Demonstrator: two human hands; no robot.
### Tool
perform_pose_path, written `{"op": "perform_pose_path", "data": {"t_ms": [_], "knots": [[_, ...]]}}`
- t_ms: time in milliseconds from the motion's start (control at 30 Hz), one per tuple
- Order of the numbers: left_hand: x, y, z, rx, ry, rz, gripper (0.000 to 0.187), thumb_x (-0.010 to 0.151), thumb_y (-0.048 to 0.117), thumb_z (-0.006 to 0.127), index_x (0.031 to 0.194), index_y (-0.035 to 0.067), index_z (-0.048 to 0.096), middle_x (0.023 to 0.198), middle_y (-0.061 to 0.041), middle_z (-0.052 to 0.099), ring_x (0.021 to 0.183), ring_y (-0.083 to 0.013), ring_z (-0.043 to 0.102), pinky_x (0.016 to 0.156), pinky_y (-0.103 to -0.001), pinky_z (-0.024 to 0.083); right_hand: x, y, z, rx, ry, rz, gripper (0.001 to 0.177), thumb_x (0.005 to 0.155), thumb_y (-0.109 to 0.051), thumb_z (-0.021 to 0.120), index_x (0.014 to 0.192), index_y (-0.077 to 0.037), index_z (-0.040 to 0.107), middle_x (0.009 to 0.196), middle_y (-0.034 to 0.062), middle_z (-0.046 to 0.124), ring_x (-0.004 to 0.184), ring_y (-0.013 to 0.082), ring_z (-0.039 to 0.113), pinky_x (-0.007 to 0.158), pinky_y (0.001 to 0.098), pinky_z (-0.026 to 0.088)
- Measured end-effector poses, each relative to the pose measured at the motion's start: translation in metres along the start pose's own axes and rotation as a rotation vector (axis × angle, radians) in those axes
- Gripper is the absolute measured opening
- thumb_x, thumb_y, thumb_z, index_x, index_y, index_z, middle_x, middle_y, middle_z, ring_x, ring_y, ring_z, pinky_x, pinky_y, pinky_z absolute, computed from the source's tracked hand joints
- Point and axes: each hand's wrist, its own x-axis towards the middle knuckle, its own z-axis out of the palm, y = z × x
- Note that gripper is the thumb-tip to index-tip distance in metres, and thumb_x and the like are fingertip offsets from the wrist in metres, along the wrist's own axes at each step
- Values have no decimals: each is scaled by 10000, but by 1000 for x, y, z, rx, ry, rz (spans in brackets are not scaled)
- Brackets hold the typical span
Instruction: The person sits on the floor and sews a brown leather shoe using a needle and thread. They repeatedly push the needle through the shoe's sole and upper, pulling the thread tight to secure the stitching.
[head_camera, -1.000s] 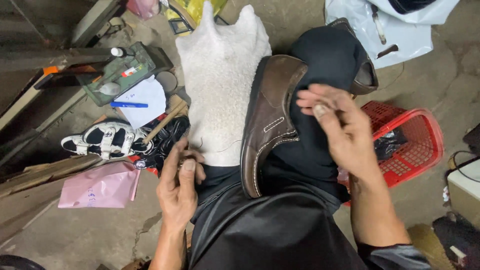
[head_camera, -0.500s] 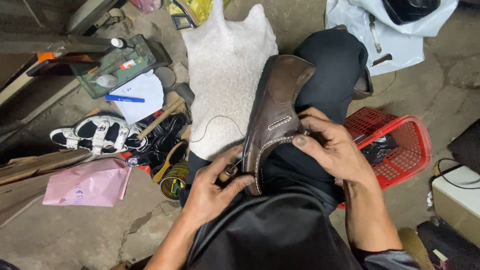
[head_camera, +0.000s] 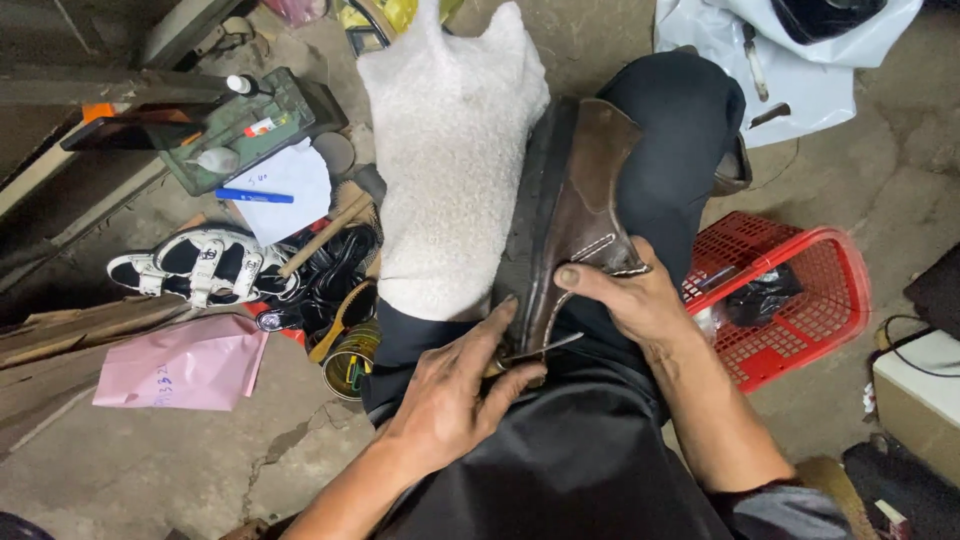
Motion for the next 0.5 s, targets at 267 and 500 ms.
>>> {"op": "perform_pose_path", "data": {"t_ms": [267, 500], "knots": [[-1, 26, -36, 108, -179, 55, 364, 1075, 133, 474, 1417, 17, 525, 1236, -123, 667, 972, -261, 662, 729, -384, 558, 9, 24, -1, 551, -94, -144, 465, 881, -66, 791, 1303, 41, 627, 1282, 164, 691, 1190, 305, 674, 1075, 456, 565], [2, 35, -45, 159, -150, 86, 385, 1043, 40, 579, 1426, 87, 572, 1000, -28, 634, 702, -147, 560, 592, -287, 495, 12, 33, -7, 675, -148, -191, 680, 835, -179, 858, 1399, 52, 557, 1362, 176, 652, 1264, 328, 641, 1114, 472, 534]]}}
